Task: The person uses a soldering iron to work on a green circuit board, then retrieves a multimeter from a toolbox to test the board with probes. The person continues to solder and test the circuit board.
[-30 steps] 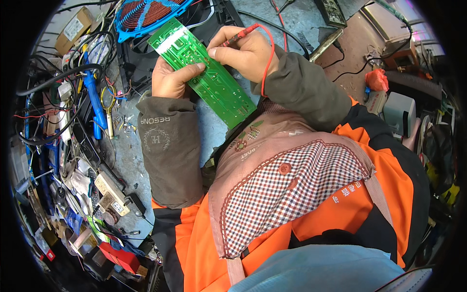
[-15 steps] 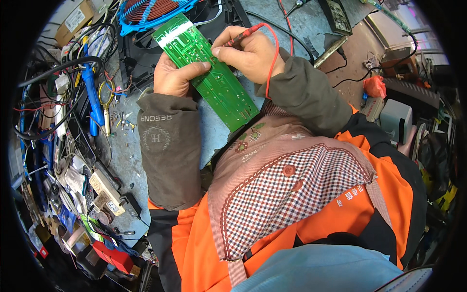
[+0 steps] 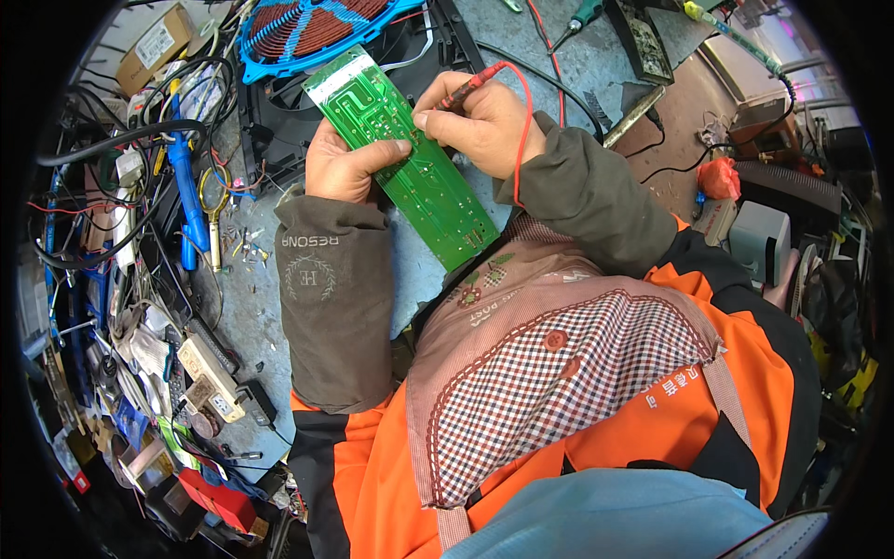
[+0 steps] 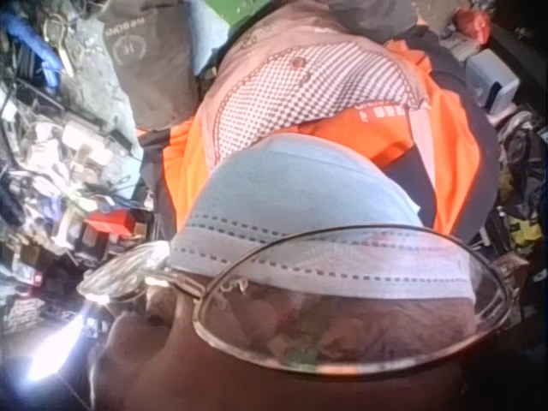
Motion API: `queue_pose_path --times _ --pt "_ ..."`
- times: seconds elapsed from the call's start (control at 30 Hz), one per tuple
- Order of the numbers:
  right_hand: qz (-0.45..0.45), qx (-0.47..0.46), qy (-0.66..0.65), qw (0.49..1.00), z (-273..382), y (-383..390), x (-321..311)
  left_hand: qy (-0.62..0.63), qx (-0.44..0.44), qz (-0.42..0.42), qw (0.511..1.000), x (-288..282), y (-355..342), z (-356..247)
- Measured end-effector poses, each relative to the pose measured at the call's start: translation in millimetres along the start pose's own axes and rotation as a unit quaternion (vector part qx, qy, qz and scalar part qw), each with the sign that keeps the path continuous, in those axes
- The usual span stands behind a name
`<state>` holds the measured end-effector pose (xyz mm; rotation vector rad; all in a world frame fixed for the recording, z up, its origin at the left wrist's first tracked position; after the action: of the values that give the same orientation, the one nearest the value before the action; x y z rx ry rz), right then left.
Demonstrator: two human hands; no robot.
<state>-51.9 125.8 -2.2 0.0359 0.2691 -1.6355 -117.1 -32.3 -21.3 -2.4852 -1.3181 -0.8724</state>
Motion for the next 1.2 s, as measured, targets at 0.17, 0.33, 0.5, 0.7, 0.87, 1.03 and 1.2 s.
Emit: queue_pose_path --times 0.17,0.33,0.5,0.7,0.87,1.03,1.2 --pt "0.013 -0.001 0.014 1.0 1.5 -0.2 -1.4 0.006 0.0 0.007 1.0 -0.1 -0.6 -0.2" --pt "0.025 0.0 0.03 0.999 -0.7 -2.2 -0.5 0.003 -0.003 0.01 1.0 -0.7 -0.2 0.1" --pt "0.014 0.001 0.013 1.0 -4.0 -2.9 0.2 0.004 -0.004 0.013 1.0 -1.2 -0.9 0.6" --pt "0.034 0.002 0.027 0.999 -5.1 -2.2 0.1 0.001 -0.004 0.005 1.0 -4.4 -1.4 2.1" --pt "0.037 0.0 0.017 0.999 -7.4 -3.3 -0.2 -0.009 -0.011 0.005 1.0 -5.1 -2.3 1.9" --pt "0.032 0.009 0.004 0.999 -3.2 -2.3 0.4 0.004 -0.007 0.0 1.0 -3.9 -1.0 1.4" --pt "0.024 0.013 -0.007 1.0 -1.8 -2.8 0.6 0.003 -0.006 -0.002 1.0 -6.7 -1.4 2.8"
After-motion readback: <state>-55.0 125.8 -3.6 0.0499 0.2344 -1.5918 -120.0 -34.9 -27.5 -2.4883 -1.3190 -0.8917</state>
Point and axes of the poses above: each hand's wrist, its own y-axis away from the middle knuckle, its own x-axis out of the palm, z = x × y, the point moved 6 cm from there along -y, towards the middle knuckle, and after that the axes turned 11 degrees about y, right-handed, at the moved point
